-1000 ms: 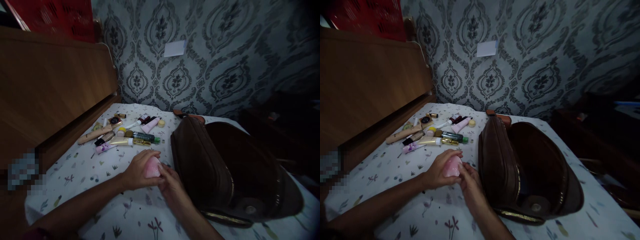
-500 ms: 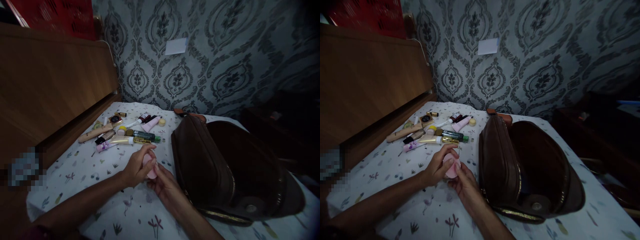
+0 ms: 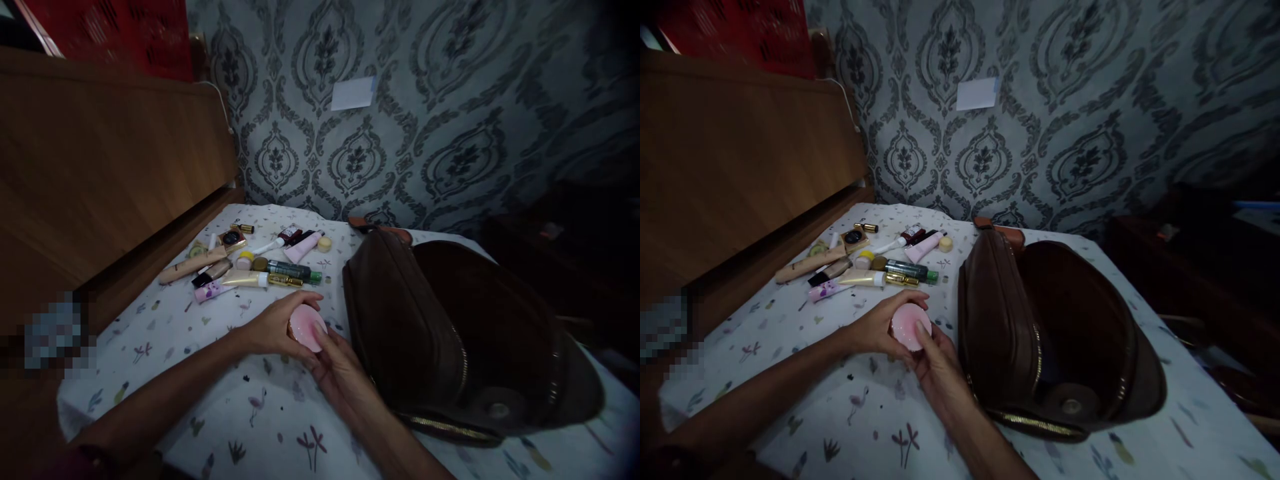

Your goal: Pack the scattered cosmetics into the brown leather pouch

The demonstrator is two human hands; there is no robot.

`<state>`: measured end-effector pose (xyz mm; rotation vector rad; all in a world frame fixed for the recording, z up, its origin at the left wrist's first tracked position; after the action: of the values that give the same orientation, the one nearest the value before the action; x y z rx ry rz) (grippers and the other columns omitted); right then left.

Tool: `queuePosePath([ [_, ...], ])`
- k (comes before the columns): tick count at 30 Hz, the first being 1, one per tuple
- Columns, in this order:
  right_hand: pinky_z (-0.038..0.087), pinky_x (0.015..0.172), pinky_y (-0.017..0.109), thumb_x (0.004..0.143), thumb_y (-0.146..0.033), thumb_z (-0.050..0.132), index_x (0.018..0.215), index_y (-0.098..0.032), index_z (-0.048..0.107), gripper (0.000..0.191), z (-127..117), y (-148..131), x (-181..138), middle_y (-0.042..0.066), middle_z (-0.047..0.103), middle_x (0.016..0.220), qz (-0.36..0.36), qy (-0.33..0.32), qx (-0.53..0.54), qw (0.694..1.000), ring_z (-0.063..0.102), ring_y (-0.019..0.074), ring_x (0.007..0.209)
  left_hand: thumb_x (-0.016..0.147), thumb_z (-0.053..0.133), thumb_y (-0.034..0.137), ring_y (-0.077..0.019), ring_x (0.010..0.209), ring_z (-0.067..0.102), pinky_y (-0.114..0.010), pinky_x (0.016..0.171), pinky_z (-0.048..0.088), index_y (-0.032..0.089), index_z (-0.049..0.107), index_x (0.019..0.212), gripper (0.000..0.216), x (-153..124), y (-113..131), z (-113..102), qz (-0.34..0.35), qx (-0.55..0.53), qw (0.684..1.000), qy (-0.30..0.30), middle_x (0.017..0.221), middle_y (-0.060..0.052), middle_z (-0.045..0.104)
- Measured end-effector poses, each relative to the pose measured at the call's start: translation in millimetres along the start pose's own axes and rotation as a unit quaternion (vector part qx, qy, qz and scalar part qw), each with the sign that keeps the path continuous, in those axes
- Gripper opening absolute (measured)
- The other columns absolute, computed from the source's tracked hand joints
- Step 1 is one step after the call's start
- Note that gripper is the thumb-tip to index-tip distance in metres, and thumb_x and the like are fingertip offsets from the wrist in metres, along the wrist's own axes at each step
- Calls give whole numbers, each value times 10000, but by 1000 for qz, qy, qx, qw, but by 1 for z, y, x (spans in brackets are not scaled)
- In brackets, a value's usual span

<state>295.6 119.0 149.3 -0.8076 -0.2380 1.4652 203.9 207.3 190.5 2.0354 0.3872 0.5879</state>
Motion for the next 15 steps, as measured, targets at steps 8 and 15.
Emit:
queuePosePath([
  [8,583,723,265,852,-285,706,968,-213,750,144,-3,8,-2,34,779,976,66,-2,134,989,717,162,832,631,841,614,-297,1131,603,-412,990,475,178,546,1247,810,-5,17,9,52,-65,991,101,1204,-119,624],
  [15,585,752,270,796,-390,773,869,-221,753,186,-8,6,0,11,781,908,66,19,98,993,718,170,863,706,768,650,-336,1213,546,-505,1065,421,183,500,1358,846,-4,19,15,54,151,986,34,1288,-157,598],
])
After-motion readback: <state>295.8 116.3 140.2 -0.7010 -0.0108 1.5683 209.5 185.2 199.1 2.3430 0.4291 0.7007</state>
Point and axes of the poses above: each hand's wrist, its own x-axis towards the middle knuckle, its own z-axis out of the palm, y = z × x, the point moved 5 cm from there along x, towards the middle knuckle
